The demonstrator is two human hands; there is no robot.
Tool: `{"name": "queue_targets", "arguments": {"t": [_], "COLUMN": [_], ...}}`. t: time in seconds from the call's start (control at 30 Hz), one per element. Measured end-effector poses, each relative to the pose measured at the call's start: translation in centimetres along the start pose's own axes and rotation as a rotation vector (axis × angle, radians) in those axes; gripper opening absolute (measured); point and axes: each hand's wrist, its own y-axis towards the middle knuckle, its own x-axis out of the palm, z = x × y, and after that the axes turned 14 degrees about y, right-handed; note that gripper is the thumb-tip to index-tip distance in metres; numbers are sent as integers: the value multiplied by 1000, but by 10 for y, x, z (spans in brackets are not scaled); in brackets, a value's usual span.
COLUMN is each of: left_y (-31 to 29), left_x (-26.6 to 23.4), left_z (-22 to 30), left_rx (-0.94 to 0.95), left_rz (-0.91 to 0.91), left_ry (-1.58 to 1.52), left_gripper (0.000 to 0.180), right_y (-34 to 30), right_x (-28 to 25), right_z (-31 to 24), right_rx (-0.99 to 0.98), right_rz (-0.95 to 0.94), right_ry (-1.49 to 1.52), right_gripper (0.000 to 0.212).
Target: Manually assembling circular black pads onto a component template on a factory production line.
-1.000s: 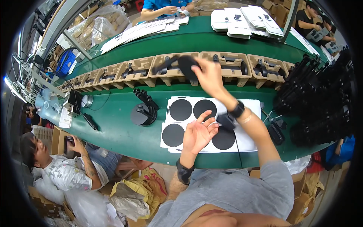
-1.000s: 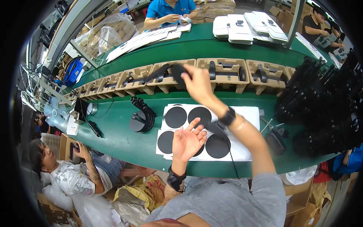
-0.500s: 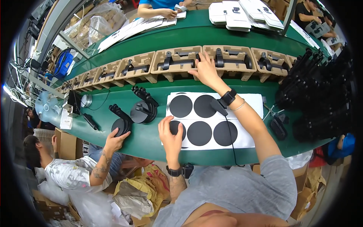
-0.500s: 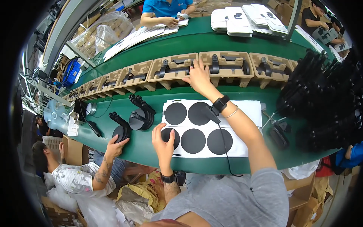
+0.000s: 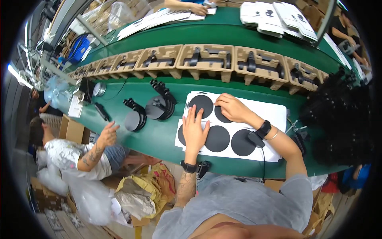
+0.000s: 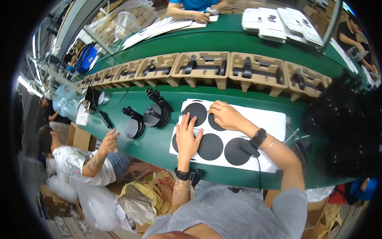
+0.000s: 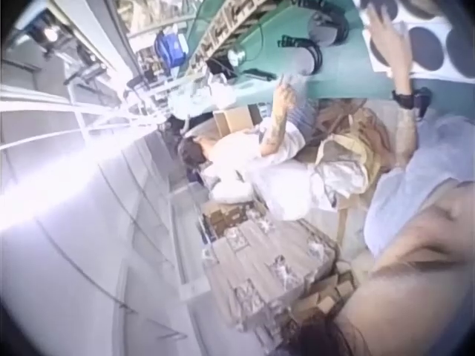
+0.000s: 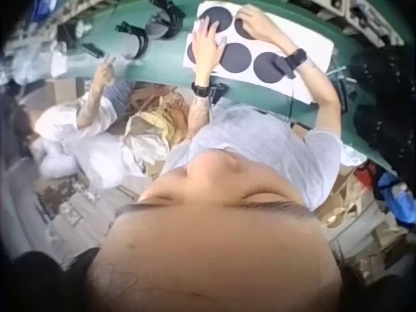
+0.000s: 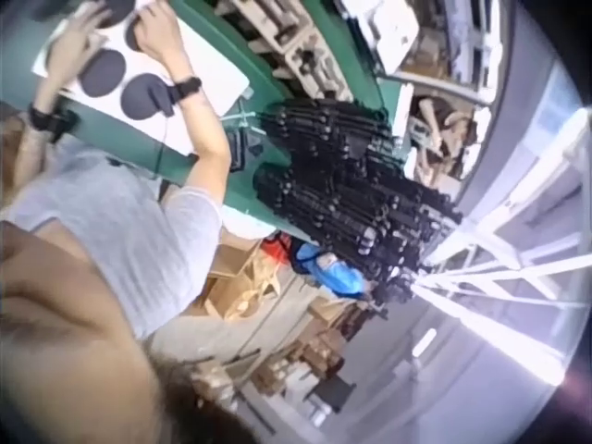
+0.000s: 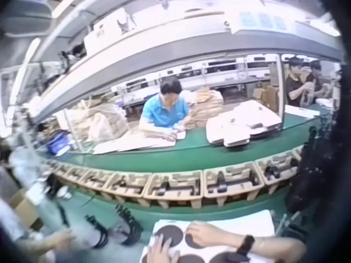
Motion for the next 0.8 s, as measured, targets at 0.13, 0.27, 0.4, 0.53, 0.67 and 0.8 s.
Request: {"name": "queue_targets", "arguments": {"t": [0.13,0.27,0.4,0.53,0.67,0.8], "left_y": [10,16,23,22,12,9], "left_x": [1,5,11,15,-3,-52], "left_z": [5,1,15,32,11,-81], "left_rx": [-39,-59,-66,-62,-51,-515], "left_rz": [18,3,-2,40,250,582], "left_ry": [-27,-59,-61,-98,-145,240], "left_gripper": [46,45,44,43,37,45], "right_y": [9,16,6,-29,-38,-39], "right_x": [-8,-6,-26,-47,-59,-55], "right_z": [-3,1,10,49,59,63], "right_rx": [43,39,-15,-116,-156,-157], "right_rz": [5,22,165,711,980,939], "right_ry": [3,-4,63,390,488,503], "right_gripper": [21,24,24,22,17,18]}}
